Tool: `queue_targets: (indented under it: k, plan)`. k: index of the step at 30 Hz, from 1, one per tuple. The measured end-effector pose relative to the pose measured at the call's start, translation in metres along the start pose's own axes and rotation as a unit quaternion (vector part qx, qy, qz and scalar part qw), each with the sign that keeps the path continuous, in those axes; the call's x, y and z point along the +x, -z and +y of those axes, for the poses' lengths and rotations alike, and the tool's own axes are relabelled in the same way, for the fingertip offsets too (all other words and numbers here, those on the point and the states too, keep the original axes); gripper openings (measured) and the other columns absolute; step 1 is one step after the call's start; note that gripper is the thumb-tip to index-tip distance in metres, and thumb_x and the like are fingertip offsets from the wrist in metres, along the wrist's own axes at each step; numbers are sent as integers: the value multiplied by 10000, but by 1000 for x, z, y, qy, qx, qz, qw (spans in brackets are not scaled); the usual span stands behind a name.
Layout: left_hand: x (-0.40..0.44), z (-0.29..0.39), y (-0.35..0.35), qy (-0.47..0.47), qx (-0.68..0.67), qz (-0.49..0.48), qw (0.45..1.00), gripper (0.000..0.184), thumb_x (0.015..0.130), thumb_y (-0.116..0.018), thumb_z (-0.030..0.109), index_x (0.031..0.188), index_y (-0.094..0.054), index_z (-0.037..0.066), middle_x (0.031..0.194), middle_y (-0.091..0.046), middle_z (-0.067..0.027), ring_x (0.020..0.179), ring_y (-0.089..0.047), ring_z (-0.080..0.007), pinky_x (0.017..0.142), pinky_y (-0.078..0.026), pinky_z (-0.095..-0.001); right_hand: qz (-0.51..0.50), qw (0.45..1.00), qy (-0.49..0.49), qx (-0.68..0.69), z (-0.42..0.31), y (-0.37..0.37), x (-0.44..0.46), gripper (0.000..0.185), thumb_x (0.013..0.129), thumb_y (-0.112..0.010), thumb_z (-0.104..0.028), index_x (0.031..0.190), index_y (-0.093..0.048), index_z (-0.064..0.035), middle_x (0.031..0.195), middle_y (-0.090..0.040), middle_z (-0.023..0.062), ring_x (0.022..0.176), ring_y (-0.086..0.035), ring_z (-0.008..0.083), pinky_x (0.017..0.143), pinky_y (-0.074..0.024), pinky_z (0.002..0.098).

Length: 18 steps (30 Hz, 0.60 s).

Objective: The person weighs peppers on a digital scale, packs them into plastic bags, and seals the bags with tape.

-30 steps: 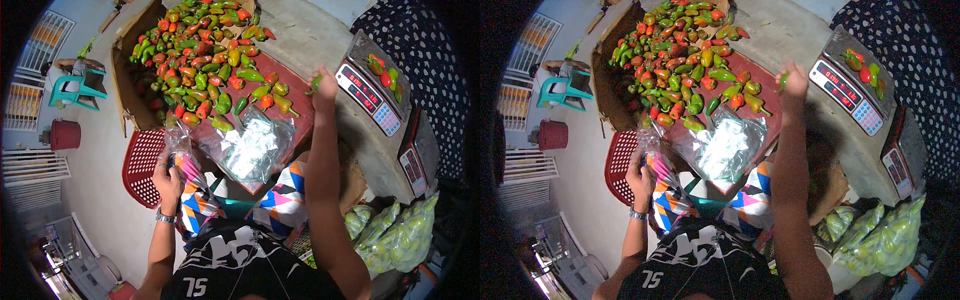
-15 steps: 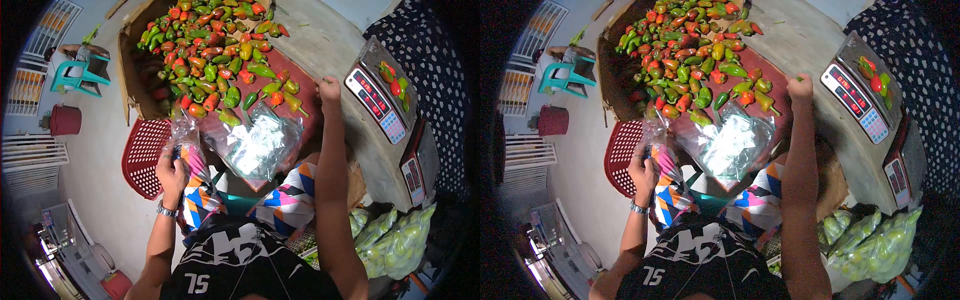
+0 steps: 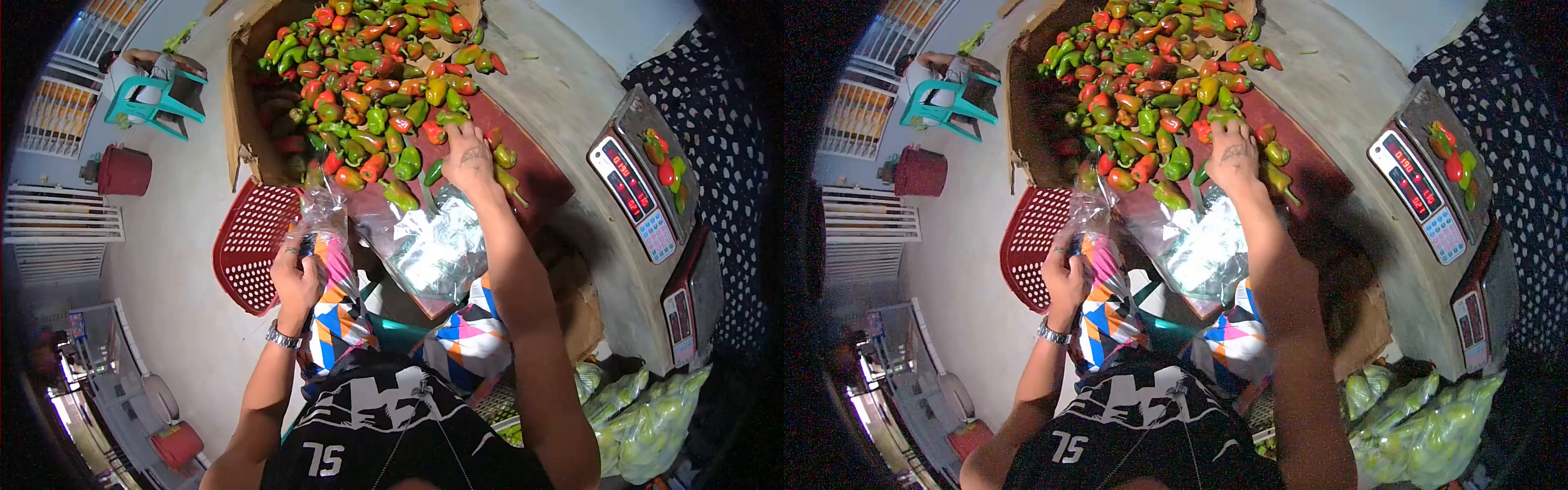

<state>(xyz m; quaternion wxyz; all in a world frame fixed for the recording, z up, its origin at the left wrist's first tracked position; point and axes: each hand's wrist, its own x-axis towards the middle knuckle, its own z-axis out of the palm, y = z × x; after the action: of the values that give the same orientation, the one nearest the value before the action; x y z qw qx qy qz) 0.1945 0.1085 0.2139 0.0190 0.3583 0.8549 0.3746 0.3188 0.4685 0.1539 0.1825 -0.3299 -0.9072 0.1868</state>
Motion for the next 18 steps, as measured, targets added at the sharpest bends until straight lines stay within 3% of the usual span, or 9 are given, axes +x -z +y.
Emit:
queue_targets:
  k: [10, 14, 18]
  plan:
    - [2, 9, 5, 46, 0, -15, 999, 524, 833, -486, 120, 1317, -666, 32, 1109, -721, -227, 869, -734, -300, 824, -573, -386, -34, 999, -2, -2, 2, -22, 10, 440, 754, -702, -68, 1184, -620, -31, 1191, -592, 229, 1167, -563, 429, 994, -484, 518]
    - [2, 5, 4, 15, -1, -4, 1000, 528, 830, -489, 110, 1323, -660, 29, 1103, -722, -230, 860, -732, -310, 814, -574, -395, -39, 999, 3, 8, 6, -23, 11, 409, 768, -698, -80, 1167, -621, -29, 1166, -602, 235, 1126, -584, 430, 973, -498, 512]
    - [3, -1, 4, 31, 14, -24, 999, 526, 821, -492, 64, 1319, -657, 21, 1156, -714, -238, 985, -725, -335, 906, -559, -403, -1, 1000, -7, 27, -2, -24, 12, 377, 780, -707, -104, 1140, -634, -20, 1166, -613, 226, 1105, -596, 420, 983, -498, 502]
